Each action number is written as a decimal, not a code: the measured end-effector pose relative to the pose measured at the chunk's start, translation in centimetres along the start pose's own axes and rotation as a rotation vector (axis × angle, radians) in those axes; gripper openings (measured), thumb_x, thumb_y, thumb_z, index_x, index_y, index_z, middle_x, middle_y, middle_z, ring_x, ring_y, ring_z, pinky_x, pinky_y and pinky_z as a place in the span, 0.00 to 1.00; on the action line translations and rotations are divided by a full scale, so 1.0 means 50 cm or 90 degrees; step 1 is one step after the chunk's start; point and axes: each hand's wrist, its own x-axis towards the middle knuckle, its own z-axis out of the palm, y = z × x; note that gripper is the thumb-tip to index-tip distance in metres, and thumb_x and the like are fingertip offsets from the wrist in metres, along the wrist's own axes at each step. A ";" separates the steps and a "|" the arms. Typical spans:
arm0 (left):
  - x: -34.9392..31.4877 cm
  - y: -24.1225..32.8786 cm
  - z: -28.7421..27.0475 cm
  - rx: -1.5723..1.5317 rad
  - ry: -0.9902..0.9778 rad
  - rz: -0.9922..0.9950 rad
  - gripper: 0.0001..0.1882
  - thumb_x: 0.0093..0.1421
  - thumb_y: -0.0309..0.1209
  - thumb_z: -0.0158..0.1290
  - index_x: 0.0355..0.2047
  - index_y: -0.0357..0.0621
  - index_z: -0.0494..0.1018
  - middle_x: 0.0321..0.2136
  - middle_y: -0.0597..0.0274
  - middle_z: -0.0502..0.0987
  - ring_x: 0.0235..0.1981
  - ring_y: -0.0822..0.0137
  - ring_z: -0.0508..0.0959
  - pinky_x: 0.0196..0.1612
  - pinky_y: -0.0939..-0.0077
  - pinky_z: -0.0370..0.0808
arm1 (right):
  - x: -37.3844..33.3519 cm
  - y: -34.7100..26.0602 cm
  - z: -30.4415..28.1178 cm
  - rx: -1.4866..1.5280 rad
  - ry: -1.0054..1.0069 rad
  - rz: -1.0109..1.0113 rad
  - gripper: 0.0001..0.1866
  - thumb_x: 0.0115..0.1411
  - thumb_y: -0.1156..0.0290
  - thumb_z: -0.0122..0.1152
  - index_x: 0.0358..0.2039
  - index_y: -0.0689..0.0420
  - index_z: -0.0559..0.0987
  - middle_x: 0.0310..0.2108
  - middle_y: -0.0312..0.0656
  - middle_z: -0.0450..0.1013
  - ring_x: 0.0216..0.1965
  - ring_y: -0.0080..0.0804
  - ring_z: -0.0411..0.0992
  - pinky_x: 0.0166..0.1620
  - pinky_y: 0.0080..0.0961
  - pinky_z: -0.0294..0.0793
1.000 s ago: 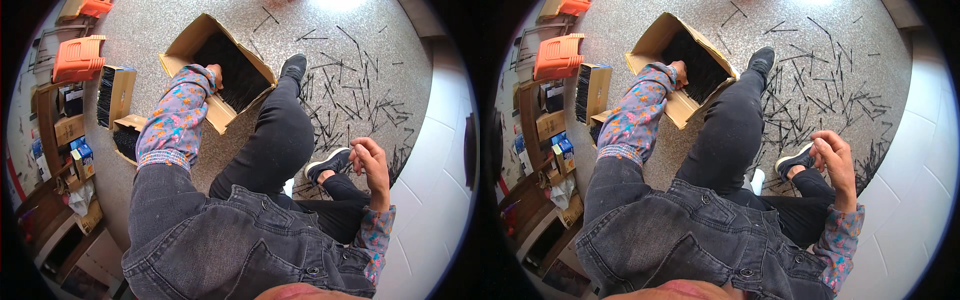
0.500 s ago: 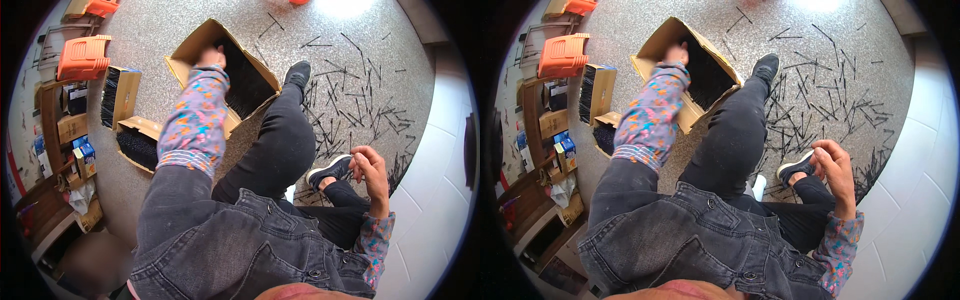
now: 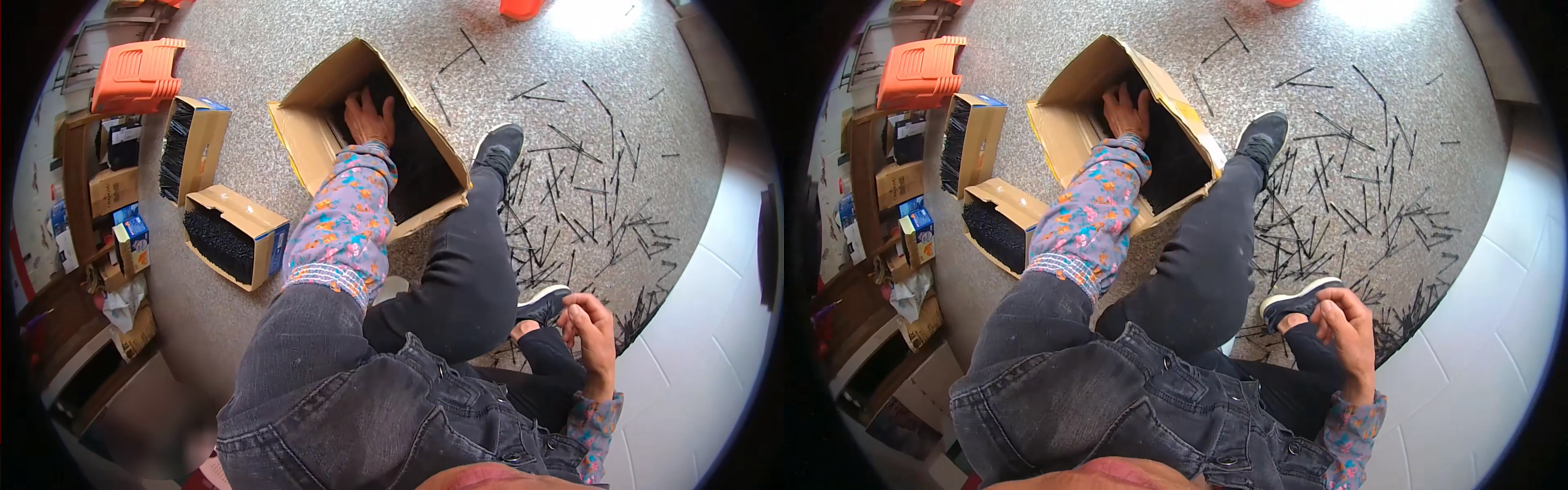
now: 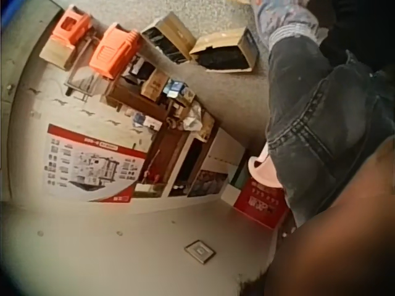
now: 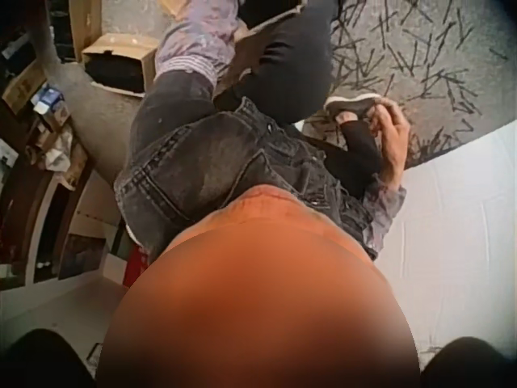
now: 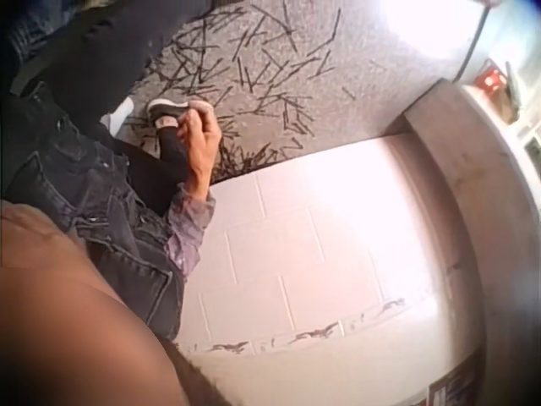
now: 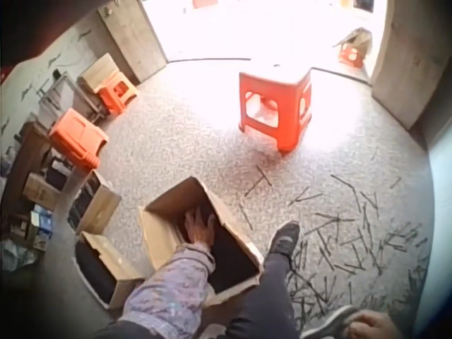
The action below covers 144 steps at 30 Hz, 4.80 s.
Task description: Sorting and gathering black plastic cable ties from the floor into cardboard boxes.
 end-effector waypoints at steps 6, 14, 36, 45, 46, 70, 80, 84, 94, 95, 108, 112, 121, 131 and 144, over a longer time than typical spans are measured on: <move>0.011 -0.030 0.016 0.042 0.072 0.067 0.32 0.57 0.52 0.44 0.51 0.37 0.63 0.47 0.42 0.65 0.48 0.44 0.65 0.51 0.52 0.61 | 0.031 0.009 0.005 0.002 0.010 0.027 0.12 0.60 0.67 0.50 0.37 0.63 0.72 0.22 0.38 0.70 0.16 0.16 0.65 0.17 0.11 0.61; 0.025 0.006 -0.032 0.044 -0.102 -0.146 0.38 0.56 0.55 0.42 0.56 0.37 0.57 0.56 0.47 0.59 0.60 0.52 0.55 0.61 0.51 0.47 | 0.002 -0.012 0.016 -0.058 0.015 -0.048 0.12 0.60 0.67 0.49 0.38 0.63 0.72 0.22 0.37 0.70 0.16 0.15 0.64 0.16 0.11 0.60; -0.110 0.077 -0.024 0.083 -0.081 -0.091 0.44 0.56 0.60 0.40 0.61 0.37 0.49 0.63 0.52 0.45 0.64 0.55 0.46 0.62 0.49 0.41 | -0.025 -0.006 0.012 -0.050 0.015 -0.067 0.12 0.60 0.68 0.50 0.39 0.64 0.72 0.23 0.37 0.70 0.17 0.15 0.64 0.17 0.11 0.60; -0.173 0.130 -0.069 0.048 -0.137 -0.110 0.43 0.56 0.58 0.40 0.61 0.37 0.48 0.63 0.50 0.46 0.64 0.53 0.46 0.62 0.47 0.40 | -0.048 -0.011 0.024 -0.082 -0.001 -0.107 0.12 0.60 0.69 0.51 0.39 0.64 0.72 0.23 0.36 0.70 0.17 0.14 0.64 0.18 0.10 0.60; -0.180 0.133 -0.064 0.047 -0.158 -0.086 0.42 0.56 0.57 0.40 0.61 0.37 0.48 0.63 0.50 0.46 0.64 0.53 0.46 0.61 0.47 0.41 | -0.045 -0.009 0.025 -0.091 -0.003 -0.119 0.12 0.60 0.69 0.51 0.39 0.64 0.72 0.23 0.36 0.70 0.17 0.14 0.64 0.18 0.10 0.60; -0.121 0.104 -0.056 -0.070 -0.042 -0.109 0.35 0.52 0.42 0.51 0.57 0.43 0.54 0.60 0.46 0.51 0.58 0.45 0.57 0.58 0.51 0.56 | -0.033 0.003 0.029 -0.181 0.024 -0.126 0.12 0.59 0.68 0.52 0.39 0.62 0.73 0.23 0.34 0.70 0.17 0.15 0.65 0.17 0.10 0.59; -0.022 0.074 -0.096 -0.136 -0.047 -0.154 0.25 0.50 0.29 0.53 0.49 0.41 0.60 0.51 0.45 0.60 0.45 0.40 0.69 0.48 0.55 0.68 | -0.046 0.003 0.030 -0.229 0.033 -0.141 0.11 0.58 0.68 0.52 0.38 0.61 0.74 0.23 0.34 0.70 0.18 0.15 0.65 0.18 0.11 0.60; 0.007 0.059 -0.103 -0.053 -0.052 -0.141 0.26 0.50 0.34 0.55 0.48 0.41 0.62 0.49 0.48 0.61 0.48 0.43 0.67 0.50 0.53 0.65 | -0.045 0.001 0.033 -0.236 0.029 -0.151 0.10 0.58 0.69 0.52 0.37 0.62 0.74 0.23 0.34 0.71 0.19 0.16 0.65 0.20 0.12 0.63; 0.048 0.056 -0.015 0.067 0.081 -0.116 0.31 0.51 0.52 0.52 0.45 0.38 0.65 0.42 0.45 0.65 0.46 0.48 0.65 0.52 0.53 0.58 | -0.034 0.005 0.031 -0.263 0.037 -0.113 0.09 0.58 0.73 0.52 0.36 0.64 0.74 0.25 0.36 0.71 0.23 0.17 0.66 0.24 0.15 0.66; 0.055 0.063 -0.010 0.068 0.078 -0.118 0.31 0.51 0.52 0.52 0.45 0.38 0.65 0.42 0.45 0.65 0.46 0.48 0.65 0.52 0.53 0.58 | -0.030 0.006 0.030 -0.263 0.036 -0.111 0.09 0.58 0.73 0.52 0.36 0.64 0.74 0.25 0.36 0.71 0.23 0.17 0.66 0.24 0.15 0.66; 0.052 0.045 0.059 0.128 0.151 -0.174 0.24 0.48 0.49 0.52 0.32 0.39 0.65 0.34 0.46 0.65 0.40 0.47 0.65 0.51 0.54 0.57 | 0.006 0.016 0.014 -0.296 0.047 -0.090 0.09 0.57 0.74 0.52 0.37 0.64 0.73 0.26 0.36 0.72 0.25 0.18 0.68 0.26 0.16 0.67; 0.058 0.057 0.045 0.104 0.109 -0.207 0.26 0.48 0.50 0.51 0.35 0.38 0.65 0.35 0.46 0.65 0.41 0.47 0.65 0.53 0.54 0.55 | 0.005 0.014 0.016 -0.296 0.045 -0.111 0.09 0.57 0.74 0.52 0.37 0.64 0.73 0.26 0.36 0.72 0.25 0.18 0.67 0.26 0.16 0.67; 0.050 0.038 0.058 0.095 0.039 -0.215 0.32 0.49 0.53 0.50 0.44 0.39 0.65 0.41 0.45 0.65 0.49 0.46 0.62 0.59 0.49 0.47 | -0.006 0.027 0.008 -0.346 0.055 -0.138 0.09 0.57 0.74 0.54 0.37 0.64 0.73 0.26 0.36 0.72 0.24 0.18 0.66 0.26 0.16 0.67; 0.159 0.052 -0.189 -0.533 -0.116 -0.191 0.20 0.56 0.43 0.51 0.37 0.37 0.75 0.34 0.54 0.76 0.40 0.65 0.74 0.47 0.73 0.68 | -0.031 0.014 0.019 -0.403 0.041 -0.236 0.09 0.56 0.74 0.54 0.37 0.64 0.73 0.26 0.37 0.72 0.23 0.19 0.66 0.26 0.17 0.67; -0.169 -0.003 -0.295 -0.699 -0.251 -0.485 0.24 0.57 0.47 0.48 0.42 0.36 0.70 0.34 0.58 0.75 0.38 0.66 0.74 0.43 0.66 0.69 | -0.023 0.032 0.027 -0.462 0.054 -0.239 0.10 0.56 0.72 0.54 0.36 0.64 0.73 0.26 0.40 0.73 0.24 0.23 0.68 0.27 0.20 0.68</move>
